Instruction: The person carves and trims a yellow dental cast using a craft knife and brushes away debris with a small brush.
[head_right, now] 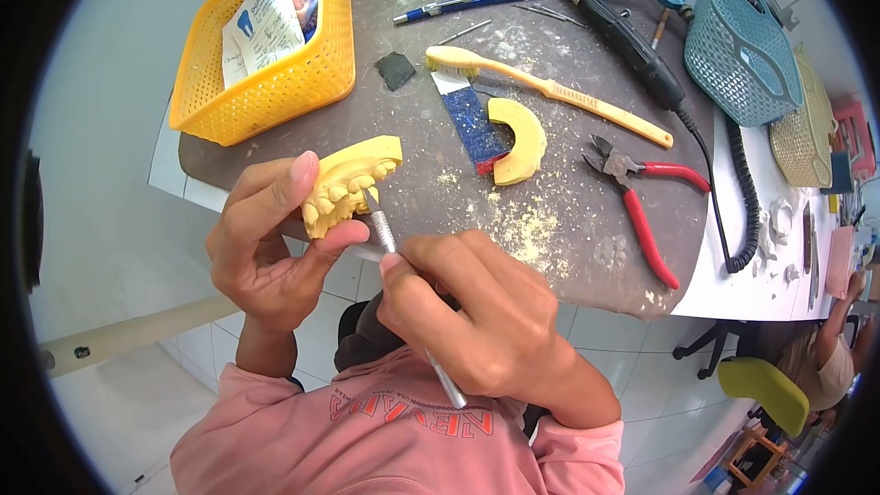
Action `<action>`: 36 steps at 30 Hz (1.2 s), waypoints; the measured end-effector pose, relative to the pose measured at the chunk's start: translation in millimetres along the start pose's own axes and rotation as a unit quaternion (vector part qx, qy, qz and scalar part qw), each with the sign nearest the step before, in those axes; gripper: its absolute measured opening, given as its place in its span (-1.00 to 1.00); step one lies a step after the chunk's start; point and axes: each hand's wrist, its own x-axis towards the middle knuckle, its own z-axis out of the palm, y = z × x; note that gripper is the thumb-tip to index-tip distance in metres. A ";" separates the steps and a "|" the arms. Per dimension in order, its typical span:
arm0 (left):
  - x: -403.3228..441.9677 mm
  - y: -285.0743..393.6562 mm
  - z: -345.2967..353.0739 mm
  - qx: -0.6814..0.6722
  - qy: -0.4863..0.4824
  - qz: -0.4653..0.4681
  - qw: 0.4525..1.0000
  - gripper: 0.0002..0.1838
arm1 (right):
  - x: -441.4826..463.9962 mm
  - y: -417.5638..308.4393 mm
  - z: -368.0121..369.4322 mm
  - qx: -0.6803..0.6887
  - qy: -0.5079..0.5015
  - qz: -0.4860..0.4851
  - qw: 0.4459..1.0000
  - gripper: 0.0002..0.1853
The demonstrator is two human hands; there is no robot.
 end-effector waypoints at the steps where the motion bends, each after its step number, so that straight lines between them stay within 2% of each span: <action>1: 0.2 0.0 -0.5 -0.005 -0.003 -0.002 1.000 -0.38 | 0.4 -0.3 -0.5 -0.001 -0.004 0.001 1.000 -0.72; 8: -0.2 -0.6 -2.7 -0.030 -0.004 -0.022 0.999 -0.36 | 2.3 -4.1 -2.7 -0.029 -0.026 0.027 0.999 -0.74; 10: -1.8 -1.4 -2.7 -0.023 -0.008 -0.012 1.000 -0.36 | 0.5 -6.4 1.5 0.010 0.031 0.089 0.995 -0.78; 14: -2.6 -2.6 -0.5 -0.022 -0.005 0.007 1.000 -0.36 | -1.9 -9.3 2.5 0.025 0.039 0.096 0.994 -0.80; 25: -3.8 -2.7 1.1 0.013 0.008 0.035 0.999 -0.35 | -1.8 -3.5 2.5 0.010 0.015 0.039 0.999 -0.73; 36: -1.5 -1.7 -0.1 0.015 0.006 0.034 0.999 -0.36 | -1.4 2.7 6.4 -0.007 0.024 -0.011 1.000 -0.77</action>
